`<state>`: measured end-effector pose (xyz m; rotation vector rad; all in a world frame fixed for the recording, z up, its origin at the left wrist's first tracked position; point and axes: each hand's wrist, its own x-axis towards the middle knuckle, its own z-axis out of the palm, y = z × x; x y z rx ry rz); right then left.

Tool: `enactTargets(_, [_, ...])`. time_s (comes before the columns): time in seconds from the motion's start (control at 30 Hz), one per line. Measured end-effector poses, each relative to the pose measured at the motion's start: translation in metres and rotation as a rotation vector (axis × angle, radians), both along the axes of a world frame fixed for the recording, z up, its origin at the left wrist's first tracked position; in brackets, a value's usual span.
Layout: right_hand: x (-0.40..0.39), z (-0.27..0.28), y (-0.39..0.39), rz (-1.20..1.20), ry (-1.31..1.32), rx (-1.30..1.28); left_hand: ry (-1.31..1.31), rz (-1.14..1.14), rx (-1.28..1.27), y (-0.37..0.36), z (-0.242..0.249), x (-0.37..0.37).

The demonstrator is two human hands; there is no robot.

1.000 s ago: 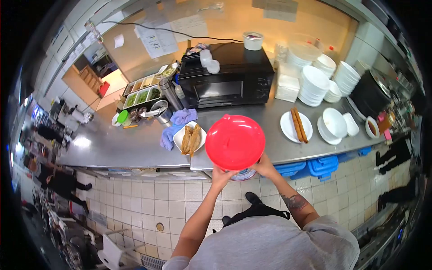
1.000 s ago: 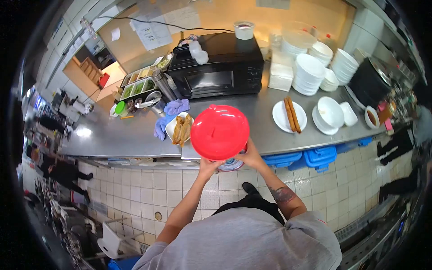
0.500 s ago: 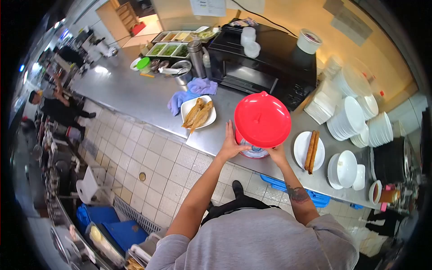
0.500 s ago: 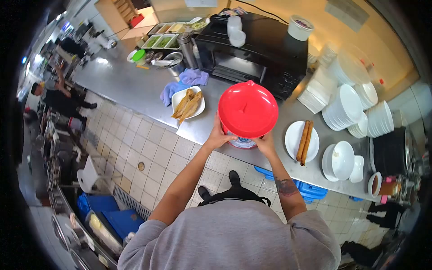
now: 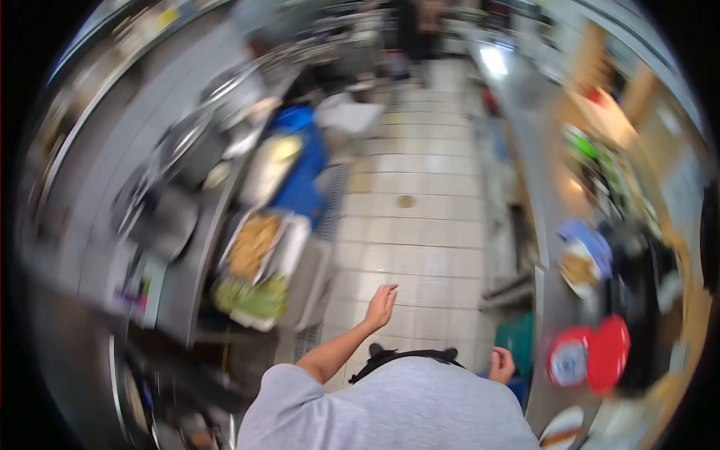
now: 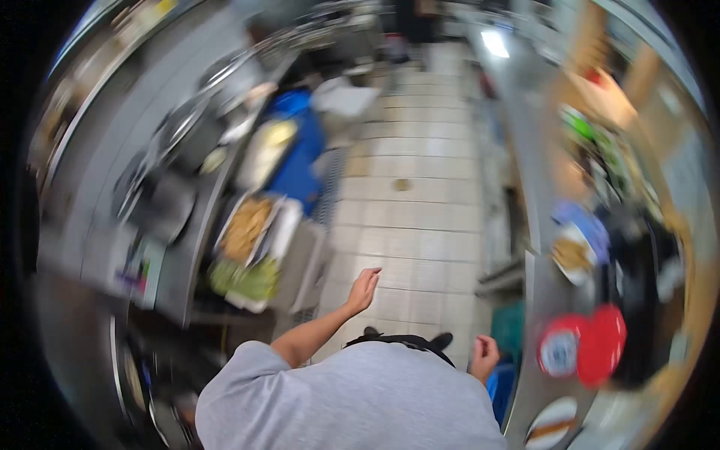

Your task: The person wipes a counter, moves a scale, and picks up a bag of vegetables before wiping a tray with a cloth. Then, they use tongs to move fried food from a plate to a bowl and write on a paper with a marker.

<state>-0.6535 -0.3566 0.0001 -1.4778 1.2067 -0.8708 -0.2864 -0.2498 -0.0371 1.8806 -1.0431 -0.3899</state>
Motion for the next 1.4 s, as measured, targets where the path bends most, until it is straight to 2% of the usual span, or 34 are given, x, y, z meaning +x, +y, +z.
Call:
enactTargets(0.1, [0.081,0.015,-0.015,0.207,-0.037,0.011,-0.015,0.425,-0.064,0.085,0.022,0.043])
enactTargets(0.23, [0.201,0.017,0.007,0.481,-0.096,-0.015,-0.026,0.99,-0.109,0.185,0.007,0.083])
enactTargets(0.3, [0.255,0.012,0.029,0.595,-0.054,-0.002,-0.044,1.132,-0.05,0.233,-0.005,0.104])
enactTargets(0.37, [0.303,0.017,0.056,0.712,-0.054,0.141,0.009,1.263,0.002,0.269,-0.014,0.116])
enactTargets(0.4, [0.331,0.02,0.071,0.76,-0.06,0.216,0.032,1.291,-0.002,0.283,-0.013,0.127])
enactTargets(0.47, [0.385,0.017,0.09,0.897,-0.047,0.067,0.084,1.337,-0.015,0.306,-0.015,0.149])
enactTargets(0.5, [0.416,0.015,0.091,0.969,-0.041,-0.018,0.16,1.363,-0.092,0.319,-0.037,0.168])
enactTargets(0.57, [0.49,0.003,0.085,1.047,0.001,-0.119,0.377,1.392,-0.176,0.332,-0.048,0.207])
enactTargets(0.7, [0.662,-0.044,0.072,1.019,0.033,-0.197,0.745,1.437,-0.389,0.335,-0.042,0.286])
enactTargets(0.8, [0.785,-0.088,0.07,1.02,0.102,-0.408,0.763,1.481,-0.213,0.334,-0.051,0.335])
enactTargets(0.87, [0.841,-0.108,0.079,1.046,0.147,-0.435,0.864,1.533,-0.132,0.33,-0.055,0.367])
enactTargets(0.9, [0.86,-0.117,0.083,1.062,0.178,-0.445,0.903,1.555,-0.121,0.33,-0.076,0.379])
enactTargets(0.93, [0.88,-0.123,0.085,1.143,0.2,-0.338,0.941,1.578,-0.109,0.33,-0.095,0.39])
enactTargets(0.97, [0.896,-0.132,0.087,1.221,0.229,-0.224,0.98,1.581,-0.253,0.326,-0.108,0.398])
enactTargets(1.0, [0.912,-0.141,0.09,1.292,0.259,-0.109,0.859,1.654,-0.177,0.31,-0.059,0.4])
enactTargets(1.07, [0.928,-0.14,0.097,1.394,0.33,0.04,0.826,1.754,-0.166,0.31,-0.059,0.41])
enactTargets(1.1, [0.931,-0.149,0.101,1.365,0.265,0.102,0.828,1.793,-0.317,0.309,-0.061,0.412])
enactTargets(1.13, [0.931,-0.158,0.101,1.333,0.202,0.161,0.77,1.831,-0.283,0.305,-0.061,0.412])
enactTargets(1.2, [0.928,-0.166,0.1,1.28,0.264,0.207,0.64,1.895,-0.207,0.298,-0.057,0.412])
enactTargets(1.23, [0.927,-0.157,0.101,1.25,0.289,0.228,0.497,2.032,-0.323,0.289,-0.059,0.414])
enactTargets(1.33, [0.898,-0.132,0.107,1.127,0.22,0.268,0.477,1.93,-0.42,0.293,-0.062,0.388])
enactTargets(1.37, [0.889,-0.13,0.106,1.096,0.166,0.296,0.49,1.935,-0.427,0.296,-0.048,0.381])
enactTargets(1.4, [0.879,-0.11,0.105,1.079,0.253,0.312,0.502,1.941,-0.434,0.296,-0.017,0.371])
